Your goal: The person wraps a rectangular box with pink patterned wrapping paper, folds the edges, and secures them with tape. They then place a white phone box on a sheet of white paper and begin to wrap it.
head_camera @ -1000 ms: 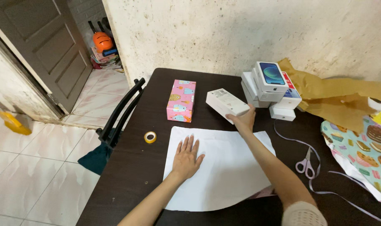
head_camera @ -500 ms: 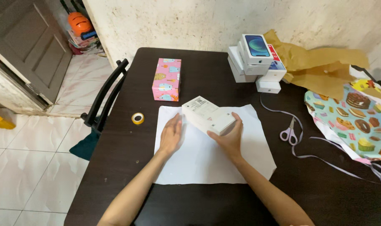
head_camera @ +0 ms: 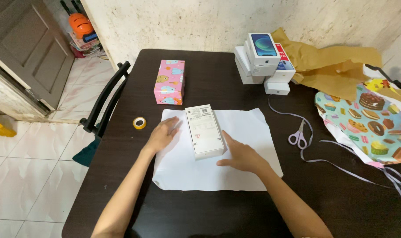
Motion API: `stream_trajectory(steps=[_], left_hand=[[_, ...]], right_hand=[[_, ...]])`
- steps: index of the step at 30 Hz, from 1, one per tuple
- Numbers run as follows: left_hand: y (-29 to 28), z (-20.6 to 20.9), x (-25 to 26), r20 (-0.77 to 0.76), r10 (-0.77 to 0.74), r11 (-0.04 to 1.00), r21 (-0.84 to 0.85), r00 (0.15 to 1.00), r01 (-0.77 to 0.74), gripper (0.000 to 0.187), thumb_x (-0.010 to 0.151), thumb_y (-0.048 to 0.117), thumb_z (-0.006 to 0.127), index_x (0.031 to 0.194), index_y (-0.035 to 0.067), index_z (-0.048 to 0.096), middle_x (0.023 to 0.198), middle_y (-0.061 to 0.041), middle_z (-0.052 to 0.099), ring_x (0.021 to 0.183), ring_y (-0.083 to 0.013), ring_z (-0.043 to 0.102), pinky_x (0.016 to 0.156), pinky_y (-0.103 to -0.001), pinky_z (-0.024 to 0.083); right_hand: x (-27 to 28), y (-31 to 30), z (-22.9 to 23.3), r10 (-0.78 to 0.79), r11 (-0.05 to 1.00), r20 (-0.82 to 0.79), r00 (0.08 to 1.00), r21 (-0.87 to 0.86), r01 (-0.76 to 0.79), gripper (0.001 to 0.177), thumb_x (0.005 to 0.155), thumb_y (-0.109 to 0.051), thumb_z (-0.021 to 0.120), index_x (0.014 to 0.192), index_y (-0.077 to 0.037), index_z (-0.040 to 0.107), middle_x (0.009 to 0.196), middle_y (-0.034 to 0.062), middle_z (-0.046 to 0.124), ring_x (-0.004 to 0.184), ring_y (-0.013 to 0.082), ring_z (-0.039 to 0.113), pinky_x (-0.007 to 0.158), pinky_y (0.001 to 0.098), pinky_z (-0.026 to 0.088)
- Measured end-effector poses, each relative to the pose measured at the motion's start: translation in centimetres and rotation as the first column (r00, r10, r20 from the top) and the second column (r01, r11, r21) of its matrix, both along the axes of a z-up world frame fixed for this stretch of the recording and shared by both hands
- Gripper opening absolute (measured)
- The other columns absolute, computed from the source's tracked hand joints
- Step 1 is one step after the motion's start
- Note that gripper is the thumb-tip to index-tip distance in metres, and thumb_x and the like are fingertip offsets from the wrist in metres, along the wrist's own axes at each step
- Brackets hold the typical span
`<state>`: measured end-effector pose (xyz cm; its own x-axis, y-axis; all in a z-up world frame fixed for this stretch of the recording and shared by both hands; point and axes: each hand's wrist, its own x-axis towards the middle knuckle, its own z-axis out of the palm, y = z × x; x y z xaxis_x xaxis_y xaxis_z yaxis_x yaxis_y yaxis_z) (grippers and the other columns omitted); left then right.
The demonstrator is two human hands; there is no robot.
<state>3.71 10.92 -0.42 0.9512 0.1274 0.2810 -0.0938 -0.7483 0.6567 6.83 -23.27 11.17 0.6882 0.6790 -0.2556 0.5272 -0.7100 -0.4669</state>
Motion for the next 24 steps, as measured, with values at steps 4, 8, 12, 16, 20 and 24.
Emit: stream_trajectory(steps=[4, 8, 12, 16, 20, 24], left_hand=[[2.6, 0.2, -1.1, -0.216, -0.062, 0.948, 0.292, 0.975, 0.125, 0.060, 0.084, 0.022, 0.075, 0.139, 0.007, 0.057, 0.157, -0.011, 0.044, 0.143, -0.0313, 0.041, 0.114, -0.042, 0.038], [2.5, 0.8, -2.1, -0.296, -0.023, 0.941, 0.315, 0.955, 0.120, 0.065, 0.084, 0.026, 0.075, 0.143, 0.010, 0.053, 0.160, -0.007, 0.039, 0.144, -0.0289, 0.041, 0.116, -0.040, 0.038], [0.9, 2.1, -5.2, -0.333, 0.242, 0.869, 0.492, 0.911, -0.051, 0.062, 0.086, 0.036, 0.076, 0.138, 0.008, 0.055, 0.155, -0.015, 0.045, 0.138, -0.0337, 0.049, 0.108, -0.042, 0.048], [-0.9, 4.7, -7.7, -0.460, 0.371, 0.886, 0.437, 0.807, -0.158, 0.074, 0.086, 0.051, 0.078, 0.139, 0.007, 0.053, 0.133, -0.017, 0.057, 0.127, -0.0348, 0.058, 0.102, -0.047, 0.053], [-1.0, 6.0, -8.3, -0.454, 0.342, 0.898, 0.415, 0.823, -0.145, 0.102, 0.070, 0.041, 0.089, 0.153, 0.012, 0.035, 0.130, -0.018, 0.053, 0.121, -0.0359, 0.059, 0.099, -0.047, 0.053], [0.0, 4.7, -6.4, -0.396, 0.316, 0.872, 0.480, 0.862, -0.099, 0.087, 0.073, 0.026, 0.084, 0.149, 0.017, 0.044, 0.132, -0.015, 0.054, 0.123, -0.0350, 0.058, 0.098, -0.045, 0.055]], right_hand=[[1.6, -1.6, -1.0, -0.049, 0.882, 0.061, 0.997, -0.466, 0.071, 0.115, 0.069, -0.052, 0.082, 0.162, -0.012, 0.027, 0.146, 0.0199, 0.057, 0.132, 0.0336, 0.061, 0.108, 0.0425, 0.052], [3.0, -2.0, -3.5, 0.028, 0.898, 0.100, 0.995, -0.439, 0.019, 0.121, 0.071, -0.057, 0.090, 0.160, -0.014, 0.021, 0.160, 0.0294, 0.023, 0.142, 0.0426, 0.040, 0.114, 0.0439, 0.041], [3.6, -2.0, -4.3, 0.017, 0.911, 0.111, 0.994, -0.412, 0.031, 0.117, 0.072, -0.056, 0.088, 0.160, -0.013, 0.024, 0.160, 0.0300, 0.024, 0.138, 0.0429, 0.044, 0.111, 0.0451, 0.044], [0.8, -0.4, -2.4, 0.043, 0.893, 0.160, 0.986, -0.449, 0.034, 0.121, 0.075, -0.061, 0.086, 0.158, -0.001, 0.022, 0.151, 0.0378, 0.035, 0.128, 0.0424, 0.055, 0.105, 0.0428, 0.050], [-3.4, 0.4, 0.8, 0.059, 0.879, -0.078, 0.995, -0.468, -0.089, 0.100, 0.086, -0.061, 0.072, 0.153, 0.003, 0.033, 0.127, 0.0283, 0.064, 0.115, 0.0349, 0.066, 0.098, 0.0433, 0.055], [-2.2, -1.0, 2.3, 0.093, 0.925, -0.059, 0.994, -0.365, -0.108, 0.081, 0.088, -0.058, 0.066, 0.150, -0.010, 0.047, 0.126, 0.0191, 0.070, 0.118, 0.0306, 0.066, 0.103, 0.0428, 0.052]])
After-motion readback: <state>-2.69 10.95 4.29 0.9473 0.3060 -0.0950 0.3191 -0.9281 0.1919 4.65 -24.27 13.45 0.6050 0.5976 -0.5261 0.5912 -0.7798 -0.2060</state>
